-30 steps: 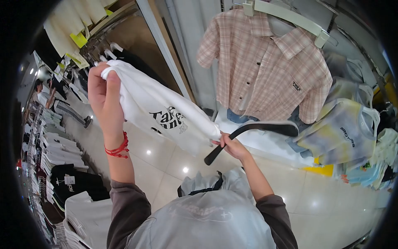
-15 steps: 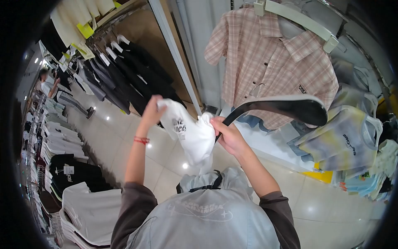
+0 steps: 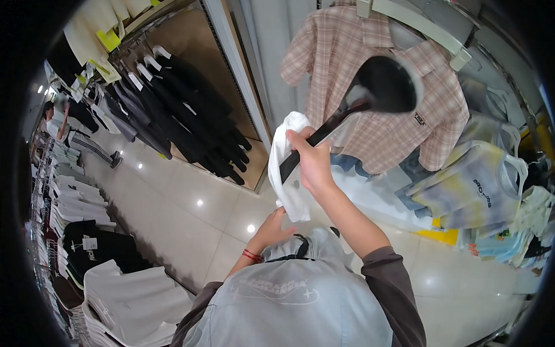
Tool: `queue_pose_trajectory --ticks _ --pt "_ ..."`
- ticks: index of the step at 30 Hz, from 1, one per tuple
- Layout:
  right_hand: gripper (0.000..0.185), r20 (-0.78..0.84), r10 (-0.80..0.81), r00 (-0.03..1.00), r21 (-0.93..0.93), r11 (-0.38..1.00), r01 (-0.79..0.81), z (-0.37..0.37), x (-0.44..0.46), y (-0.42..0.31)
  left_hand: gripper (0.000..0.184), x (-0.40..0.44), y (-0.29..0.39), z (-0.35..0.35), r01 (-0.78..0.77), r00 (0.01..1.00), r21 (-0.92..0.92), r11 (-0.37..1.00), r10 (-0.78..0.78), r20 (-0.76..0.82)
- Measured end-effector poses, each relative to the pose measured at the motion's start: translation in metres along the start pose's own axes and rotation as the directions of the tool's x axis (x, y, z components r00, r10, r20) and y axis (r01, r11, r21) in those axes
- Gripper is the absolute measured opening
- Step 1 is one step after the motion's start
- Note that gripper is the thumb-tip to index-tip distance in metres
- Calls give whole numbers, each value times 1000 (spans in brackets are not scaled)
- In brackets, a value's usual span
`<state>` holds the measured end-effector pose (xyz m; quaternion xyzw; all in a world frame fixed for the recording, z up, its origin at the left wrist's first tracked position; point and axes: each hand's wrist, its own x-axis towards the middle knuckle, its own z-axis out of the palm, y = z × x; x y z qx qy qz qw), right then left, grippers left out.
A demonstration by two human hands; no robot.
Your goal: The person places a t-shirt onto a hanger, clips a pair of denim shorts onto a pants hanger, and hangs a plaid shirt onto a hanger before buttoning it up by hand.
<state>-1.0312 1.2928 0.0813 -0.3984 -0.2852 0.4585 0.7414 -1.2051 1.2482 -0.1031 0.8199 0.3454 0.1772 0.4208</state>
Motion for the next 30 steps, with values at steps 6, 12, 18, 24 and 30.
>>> queue_pose_trajectory --ticks 6,12,18,24,30 --pt "31 -41 -50 998 157 986 56 9 2 -27 52 22 -8 -9 34 965 201 979 20 -261" --pt "31 -101 -53 993 168 983 69 -4 6 -48 34 45 8 -7 -115 881 120 986 157 -446" --pt "30 -73 6 997 32 999 -3 -40 16 -49 20 36 14 -47 -126 845 -169 978 16 -535" --pt "24 71 354 933 -261 909 -325 -112 16 -1 14 31 69 -128 -61 974 -204 977 14 -225" --pt "33 101 409 907 -818 553 -158 -170 -5 32 26 47 57 -146 219 974 -229 948 -200 103"
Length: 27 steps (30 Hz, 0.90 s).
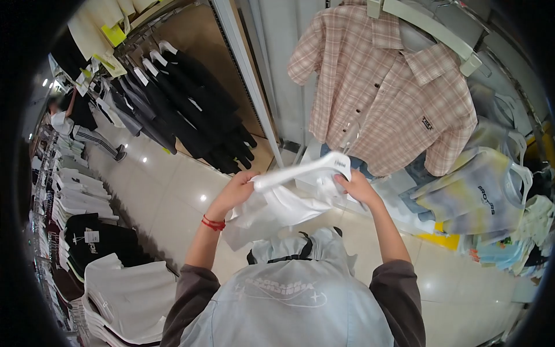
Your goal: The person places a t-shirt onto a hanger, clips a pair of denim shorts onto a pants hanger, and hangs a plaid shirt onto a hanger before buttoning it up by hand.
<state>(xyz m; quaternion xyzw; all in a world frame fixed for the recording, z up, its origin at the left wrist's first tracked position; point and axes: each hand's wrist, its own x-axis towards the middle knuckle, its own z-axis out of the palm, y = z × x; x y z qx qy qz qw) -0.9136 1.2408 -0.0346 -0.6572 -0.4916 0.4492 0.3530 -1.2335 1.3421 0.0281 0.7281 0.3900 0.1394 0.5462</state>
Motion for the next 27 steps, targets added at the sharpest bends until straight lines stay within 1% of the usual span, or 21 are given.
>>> queue_pose_trajectory --ticks 1,2,3,4,5,6,8,9,11,12,14,15,16,17,20,21,23,26,27 --pt "26 -72 -215 974 -125 971 205 2 2 17 28 5 -8 0 84 996 -52 995 -85 -16" --pt "20 -140 -418 898 -281 886 369 4 3 33 31 9 -13 -1 164 985 -105 981 -168 -29" --pt "19 -82 -245 966 -179 957 227 0 -14 16 34 12 -16 -2 209 977 -102 973 -213 -25" --pt "19 2 -73 997 -23 997 73 -2 -28 4 38 15 -18 -2 255 966 -98 962 -258 -18" --pt "18 87 102 991 104 988 -111 -3 -42 -8 41 18 -20 -3 302 953 -91 949 -304 -9" --pt "20 196 107 975 102 986 -129 -4 -50 -10 43 21 -22 -2 342 940 -83 936 -341 26" --pt "23 404 115 908 90 982 -164 -6 -63 -10 49 28 -27 2 418 906 -65 906 -411 100" --pt "26 521 105 847 118 974 -193 -4 -68 -17 52 33 -33 4 387 912 -25 922 -379 158" --pt "30 770 8 638 256 912 -320 4 -70 -13 58 42 -42 4 315 909 45 948 -315 274" --pt "32 857 -67 510 303 868 -394 10 -71 -11 60 42 -33 4 307 907 97 947 -322 273" --pt "35 892 -131 432 329 843 -425 31 -75 -16 64 37 -8 5 288 903 201 936 -335 267" --pt "36 905 -165 393 342 830 -440 43 -77 -19 61 39 -7 6 293 902 194 936 -338 269" --pt "35 927 -144 347 312 808 -499 56 -77 -22 57 42 -7 7 296 901 187 937 -339 270" --pt "33 933 -123 339 283 832 -476 69 -78 -21 53 45 -6 8 299 901 179 937 -339 269" --pt "32 949 -80 305 213 876 -433 92 -77 -25 51 46 -11 12 369 871 -11 929 -342 354" --pt "32 954 -68 291 192 884 -425 96 -77 -24 52 42 -6 13 356 867 -16 934 -323 379" --pt "31 953 -59 298 199 861 -467 97 -77 -21 54 29 7 16 328 856 -28 944 -285 432" --pt "33 955 -50 292 199 837 -510 95 -73 -10 50 13 28 18 300 871 12 954 -279 404" --pt "35 957 -48 287 197 831 -520 94 -71 -6 49 10 35 17 263 877 100 960 -281 389"
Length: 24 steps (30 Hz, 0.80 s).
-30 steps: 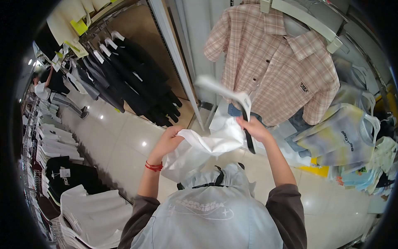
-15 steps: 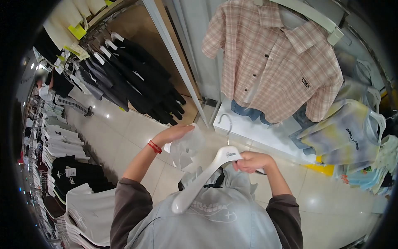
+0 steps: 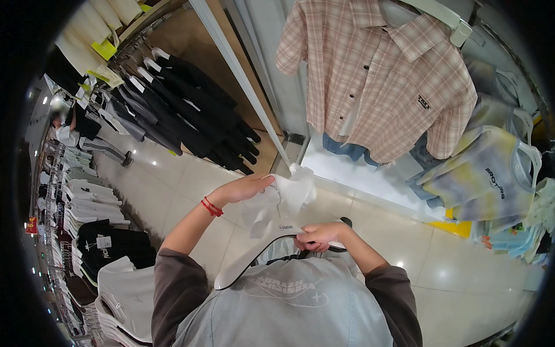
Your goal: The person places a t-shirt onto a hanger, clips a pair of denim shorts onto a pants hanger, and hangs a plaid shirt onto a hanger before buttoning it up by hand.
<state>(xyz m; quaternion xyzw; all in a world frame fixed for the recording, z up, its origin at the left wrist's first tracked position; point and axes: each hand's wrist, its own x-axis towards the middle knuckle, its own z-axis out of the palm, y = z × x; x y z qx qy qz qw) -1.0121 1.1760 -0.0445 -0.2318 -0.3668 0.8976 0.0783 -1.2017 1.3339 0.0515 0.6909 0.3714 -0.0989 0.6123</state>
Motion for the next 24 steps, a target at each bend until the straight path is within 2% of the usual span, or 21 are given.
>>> queue_pose_trajectory --ticks 2,5,8,11,14,15,17,20,23,24 --pt "37 -37 -29 999 62 998 32 -4 -3 8 48 -10 9 -1 3 999 189 982 3 -34" --pt "41 -22 -71 997 221 972 74 -14 -7 22 45 -23 15 5 -147 986 429 891 168 -11" --pt "42 -61 -47 997 313 948 64 -18 -9 31 43 -32 17 14 -266 961 417 869 272 46" --pt "39 -151 -16 988 302 951 62 -26 -12 37 38 -48 36 21 -257 966 453 854 244 88" --pt "36 -244 -32 969 294 950 105 -37 -20 43 35 -56 36 19 -301 947 475 827 318 46" --pt "36 -274 -42 961 296 947 126 -39 -24 45 35 -61 41 19 -279 955 490 826 292 51" --pt "35 -371 -44 928 334 926 177 -41 -29 47 35 -72 52 21 -235 969 520 821 239 61" --pt "32 -512 -45 858 352 900 257 -46 -33 49 35 -76 49 32 -278 956 471 837 290 49" --pt "30 -618 -51 785 354 873 336 -48 -28 54 36 -81 58 39 -210 978 416 885 196 78" --pt "25 -619 -48 784 337 885 321 -57 -26 60 36 -79 57 43 -283 959 386 878 265 100"
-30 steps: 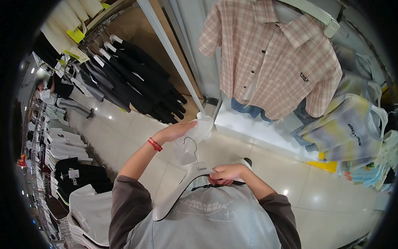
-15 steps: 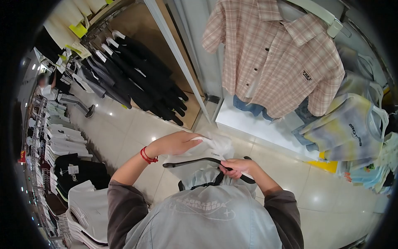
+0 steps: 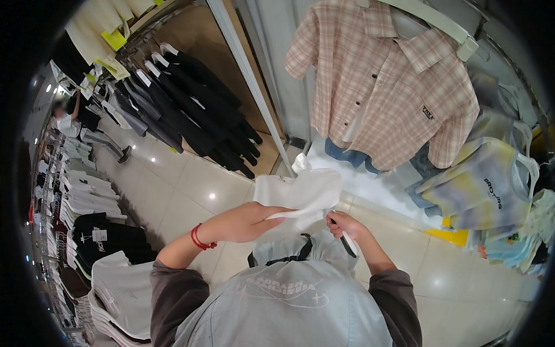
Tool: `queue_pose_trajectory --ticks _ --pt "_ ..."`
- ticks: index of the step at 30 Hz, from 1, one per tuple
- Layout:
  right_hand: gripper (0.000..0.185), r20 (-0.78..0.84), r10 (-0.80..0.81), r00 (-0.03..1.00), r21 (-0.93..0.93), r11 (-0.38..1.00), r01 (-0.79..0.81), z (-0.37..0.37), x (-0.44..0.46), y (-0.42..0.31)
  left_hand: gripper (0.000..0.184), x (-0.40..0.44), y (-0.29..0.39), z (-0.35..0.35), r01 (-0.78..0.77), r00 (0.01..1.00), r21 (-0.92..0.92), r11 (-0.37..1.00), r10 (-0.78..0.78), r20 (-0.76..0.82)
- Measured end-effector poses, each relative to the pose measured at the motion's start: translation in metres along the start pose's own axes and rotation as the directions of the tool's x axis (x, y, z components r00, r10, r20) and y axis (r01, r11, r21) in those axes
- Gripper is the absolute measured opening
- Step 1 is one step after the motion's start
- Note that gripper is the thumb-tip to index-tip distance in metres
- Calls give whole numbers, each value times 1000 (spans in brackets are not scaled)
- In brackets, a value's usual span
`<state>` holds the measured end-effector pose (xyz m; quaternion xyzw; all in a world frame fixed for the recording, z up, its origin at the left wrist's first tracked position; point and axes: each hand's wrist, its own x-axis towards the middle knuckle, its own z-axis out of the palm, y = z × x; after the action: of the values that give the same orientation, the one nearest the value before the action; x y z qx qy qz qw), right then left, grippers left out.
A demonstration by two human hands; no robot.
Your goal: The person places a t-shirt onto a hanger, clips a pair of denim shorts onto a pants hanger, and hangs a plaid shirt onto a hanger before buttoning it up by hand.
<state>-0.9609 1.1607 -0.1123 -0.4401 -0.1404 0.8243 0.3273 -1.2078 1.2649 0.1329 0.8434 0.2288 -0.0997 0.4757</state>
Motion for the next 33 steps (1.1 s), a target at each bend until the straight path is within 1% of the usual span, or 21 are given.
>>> queue_pose_trajectory --ticks 2,5,7,8,10,13,14,17,18,19,20,21,22,23,24,26,27,29,30,32,33 --pt "17 -3 7 1000 -49 999 -7 -13 16 5 37 5 -1 14 -144 990 -50 988 143 -20" --pt "16 3 1 1000 -150 989 -1 -14 39 15 38 29 11 41 -303 944 -266 915 327 49" --pt "16 4 -17 1000 -181 983 18 -9 45 17 39 52 23 72 -494 850 -391 776 525 -32" --pt "16 8 -36 999 -194 980 36 -2 46 16 39 62 32 87 -582 786 -405 706 615 -58" --pt "15 31 -83 996 -218 972 88 14 46 16 40 74 50 105 -735 625 -419 532 772 -116" --pt "15 73 -145 987 -235 959 159 38 50 15 42 70 52 86 -577 727 -377 725 666 168" --pt "15 83 -162 983 -237 955 177 44 52 14 46 68 47 80 -515 773 -335 789 596 217" --pt "15 127 -209 970 -230 945 234 60 61 10 55 53 21 56 -517 854 82 852 509 104" --pt "15 136 -223 965 -226 942 249 65 64 9 59 48 18 43 -444 885 232 865 464 -36" --pt "15 144 -235 961 -225 938 263 69 67 7 64 45 16 30 -345 885 364 865 430 -182" --pt "15 151 -246 957 -225 935 275 72 69 7 65 46 2 22 -220 768 520 825 475 -430" --pt "14 152 -254 955 -220 933 283 75 70 5 67 48 -12 14 -49 573 624 780 534 -622" --pt "14 156 -261 953 -218 931 291 76 71 5 66 46 -16 2 138 512 592 794 454 -729" --pt "14 151 -266 952 -217 931 294 77 70 5 65 42 -21 -8 318 426 528 787 379 -822" --pt "14 154 -268 951 -216 930 297 76 70 3 66 40 -31 -10 384 460 447 808 252 -851" --pt "14 138 -273 952 -212 931 298 73 65 8 70 41 -60 -13 519 495 283 807 -13 -869" --pt "14 131 -273 953 -211 932 296 70 61 10 72 42 -69 -17 469 582 206 859 -124 -804" --pt "14 114 -270 956 -205 935 289 63 54 12 78 45 -81 -29 390 739 19 921 -300 -603" --pt "15 109 -270 957 -203 936 287 62 50 14 75 40 -65 -44 393 865 -109 913 -408 -291" --pt "15 103 -274 956 -204 935 290 60 48 16 65 44 -75 -39 205 915 -335 920 -302 -269" --pt "15 97 -276 956 -204 935 290 61 46 16 59 47 -83 -35 106 933 -442 891 -243 -266"
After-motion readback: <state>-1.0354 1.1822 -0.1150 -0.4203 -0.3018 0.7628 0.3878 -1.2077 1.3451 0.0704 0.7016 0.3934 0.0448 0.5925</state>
